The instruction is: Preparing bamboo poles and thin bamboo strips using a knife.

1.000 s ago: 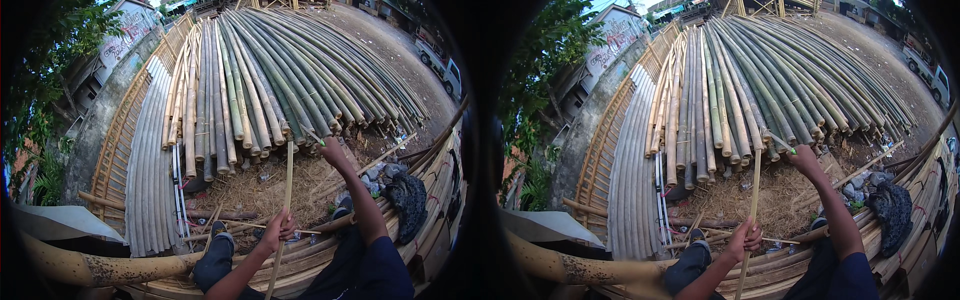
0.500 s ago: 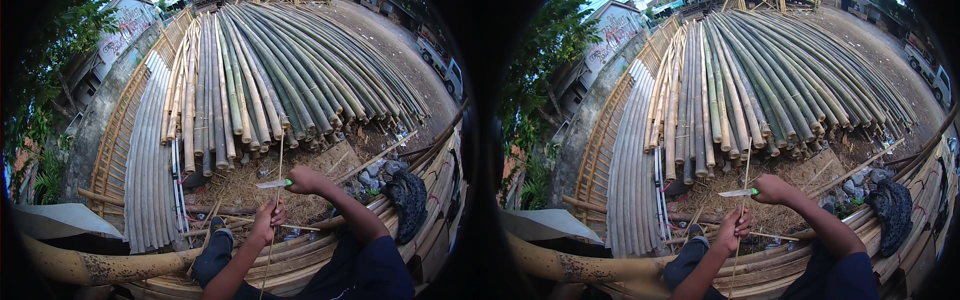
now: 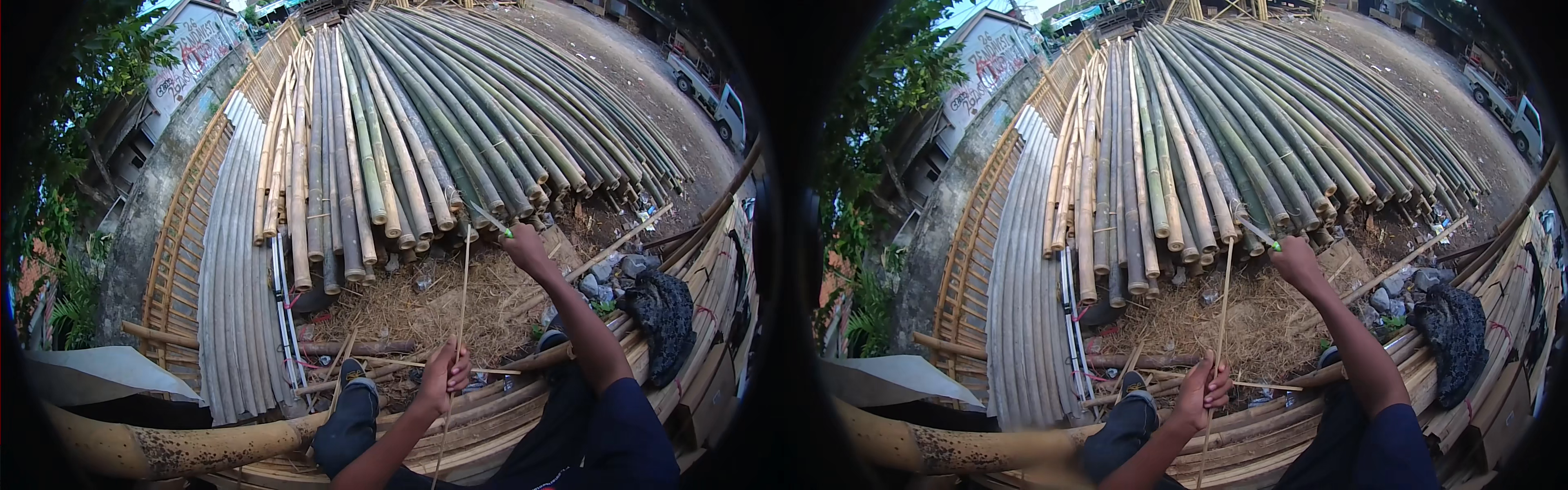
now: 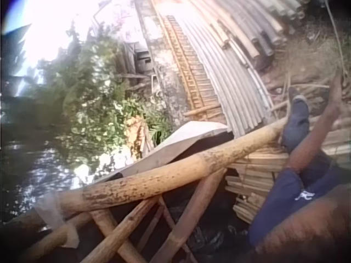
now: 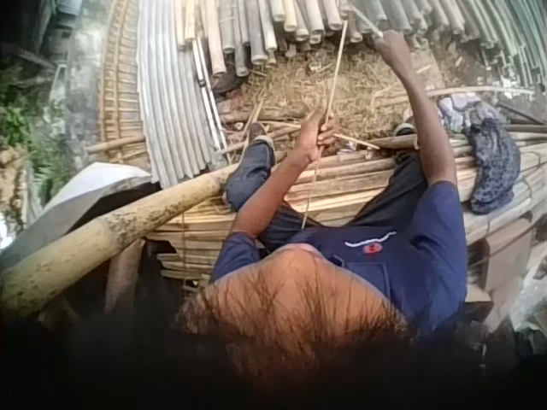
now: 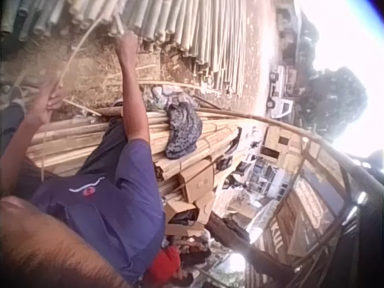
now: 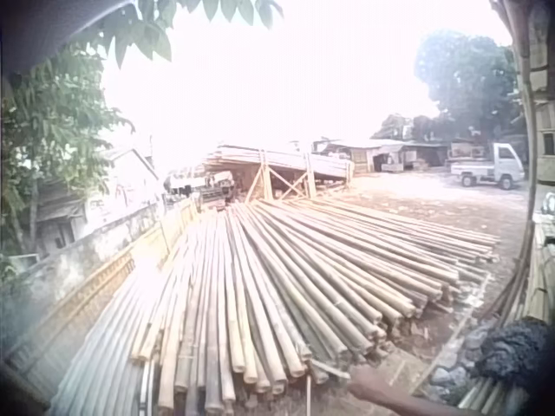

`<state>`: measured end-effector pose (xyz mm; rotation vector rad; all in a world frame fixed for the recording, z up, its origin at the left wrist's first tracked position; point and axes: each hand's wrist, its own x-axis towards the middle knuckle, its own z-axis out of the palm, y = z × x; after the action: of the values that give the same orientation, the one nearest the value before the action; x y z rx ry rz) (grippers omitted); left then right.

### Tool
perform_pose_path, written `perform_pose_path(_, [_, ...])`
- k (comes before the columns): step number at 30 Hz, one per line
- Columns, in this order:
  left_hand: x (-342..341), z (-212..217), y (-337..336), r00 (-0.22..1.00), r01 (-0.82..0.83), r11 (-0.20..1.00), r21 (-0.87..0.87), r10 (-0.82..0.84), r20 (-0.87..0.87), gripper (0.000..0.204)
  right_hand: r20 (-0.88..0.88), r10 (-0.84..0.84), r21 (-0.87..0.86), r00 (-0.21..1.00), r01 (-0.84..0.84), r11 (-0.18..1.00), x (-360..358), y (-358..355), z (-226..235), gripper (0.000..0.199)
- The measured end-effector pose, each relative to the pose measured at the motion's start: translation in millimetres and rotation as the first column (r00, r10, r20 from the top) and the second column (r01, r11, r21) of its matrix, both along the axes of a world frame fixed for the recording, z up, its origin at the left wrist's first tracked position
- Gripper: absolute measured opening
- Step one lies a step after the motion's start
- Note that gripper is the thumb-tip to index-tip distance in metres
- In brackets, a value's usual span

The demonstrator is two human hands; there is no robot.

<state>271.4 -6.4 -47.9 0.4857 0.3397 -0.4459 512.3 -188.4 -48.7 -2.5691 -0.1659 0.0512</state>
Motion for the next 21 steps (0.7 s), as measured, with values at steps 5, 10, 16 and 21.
perform_pose_path(5, [21,5,13,0.998,0.011,0.998,0.06,-0.015,0.057,0.033,-0.125,0.496,0.096,0.859,-0.488,0.868,-42,44,30,0.031])
perform_pose_path(10, [18,11,5,0.988,-0.041,0.79,0.611,-0.059,0.142,0.026,-0.044,0.676,-0.015,0.736,-0.677,0.736,-76,64,12,0.025])
perform_pose_path(16, [12,4,0,0.986,-0.058,0.757,0.651,-0.059,0.157,0.025,0.171,0.494,-0.302,0.853,-0.432,0.85,-42,55,5,0.016])
perform_pose_path(21, [-6,16,-26,0.972,0.051,0.822,0.567,-0.171,0.161,0.025,0.091,-0.191,-0.091,0.977,0.2,0.976,25,-22,-11,0.029])
